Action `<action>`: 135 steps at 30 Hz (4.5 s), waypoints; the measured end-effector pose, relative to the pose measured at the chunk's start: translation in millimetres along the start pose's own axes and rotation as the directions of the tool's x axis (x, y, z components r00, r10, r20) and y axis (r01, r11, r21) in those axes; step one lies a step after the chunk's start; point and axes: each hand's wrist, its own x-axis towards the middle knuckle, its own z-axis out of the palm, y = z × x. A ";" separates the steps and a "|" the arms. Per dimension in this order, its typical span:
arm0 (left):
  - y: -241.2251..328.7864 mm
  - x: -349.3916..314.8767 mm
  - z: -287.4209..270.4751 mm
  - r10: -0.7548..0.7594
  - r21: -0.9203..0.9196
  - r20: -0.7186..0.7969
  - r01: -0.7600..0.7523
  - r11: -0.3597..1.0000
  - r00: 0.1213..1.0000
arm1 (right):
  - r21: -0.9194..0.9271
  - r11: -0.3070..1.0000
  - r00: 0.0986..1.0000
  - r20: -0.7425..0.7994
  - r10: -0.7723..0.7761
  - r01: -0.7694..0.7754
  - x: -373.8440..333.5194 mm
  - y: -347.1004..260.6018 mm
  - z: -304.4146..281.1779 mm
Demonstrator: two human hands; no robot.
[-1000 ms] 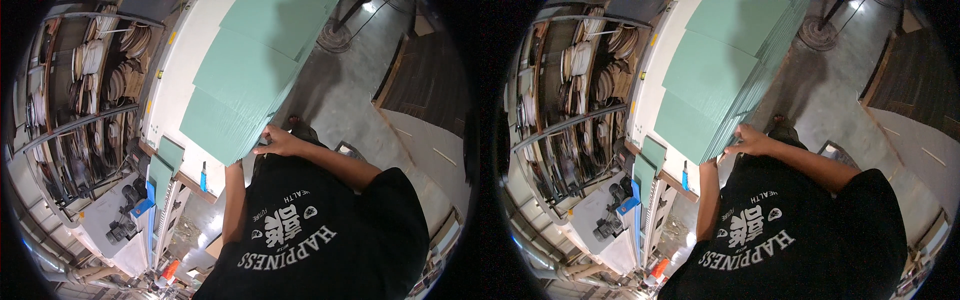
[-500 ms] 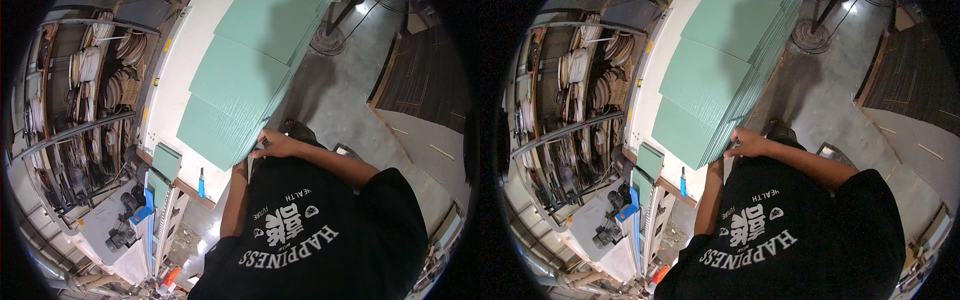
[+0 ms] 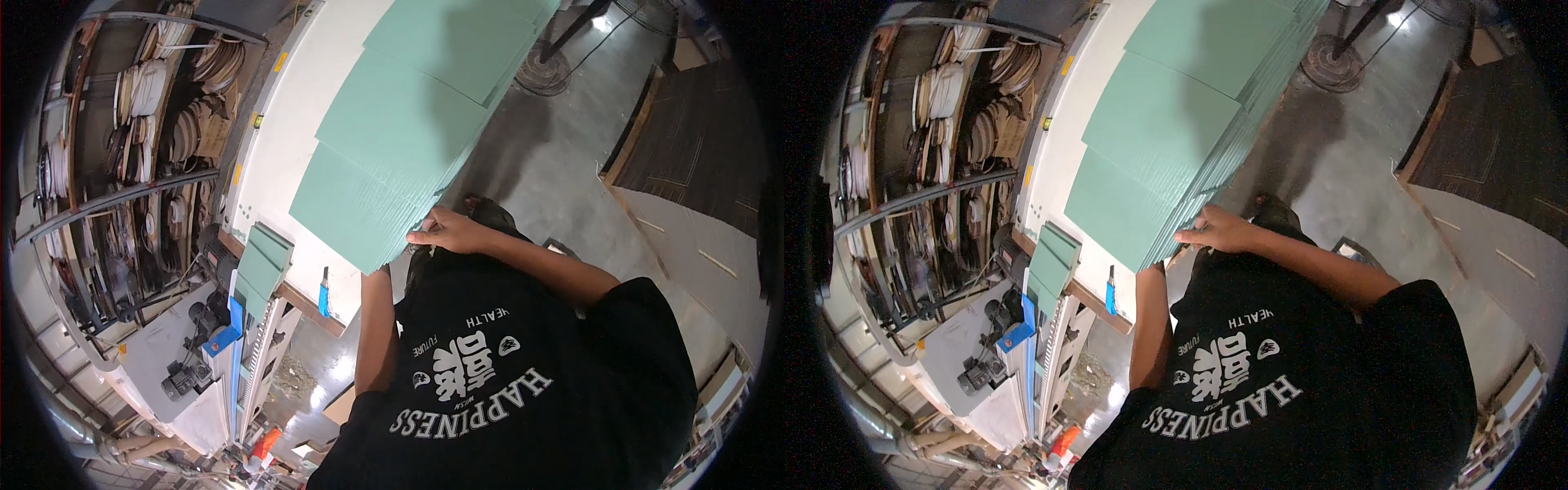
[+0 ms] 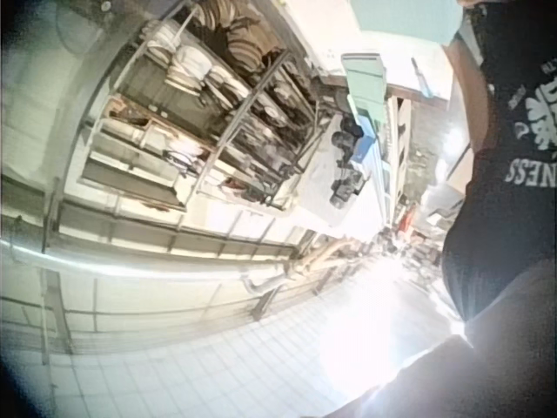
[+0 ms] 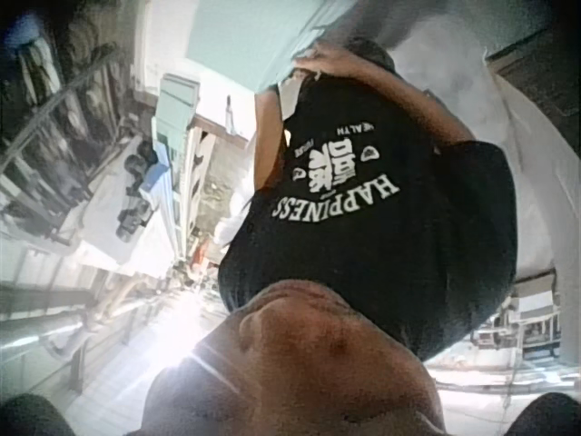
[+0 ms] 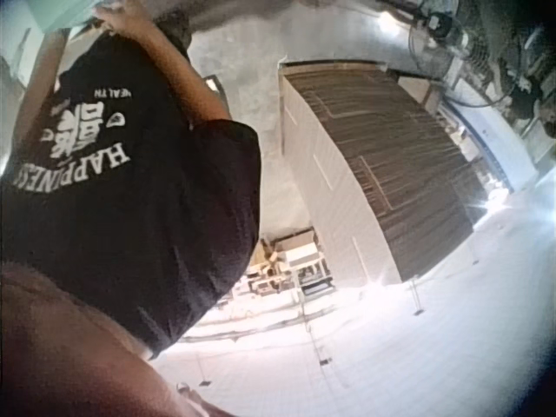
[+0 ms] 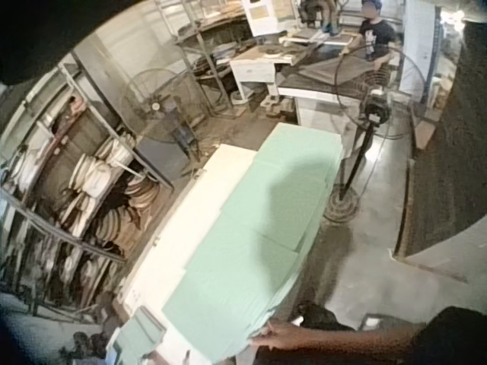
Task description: Organizing and stacking green wooden or composite panels in a factory setting.
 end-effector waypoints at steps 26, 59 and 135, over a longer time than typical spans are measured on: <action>107.8 -12.6 92.5 0.076 -0.010 -0.263 -0.082 0.997 0.962 | 0.081 0.991 0.994 -0.013 -0.107 0.108 -10.4 -10.0 -1.1; 134.1 23.7 40.9 0.064 0.255 0.178 -0.109 0.961 0.982 | 0.058 0.998 0.886 -0.464 -0.006 0.037 -6.4 55.8 42.3; 342.6 204.1 -346.9 -0.507 0.974 -0.113 -0.005 -0.225 0.855 | -0.462 0.767 0.840 -0.512 0.180 -0.446 -120.4 194.5 153.2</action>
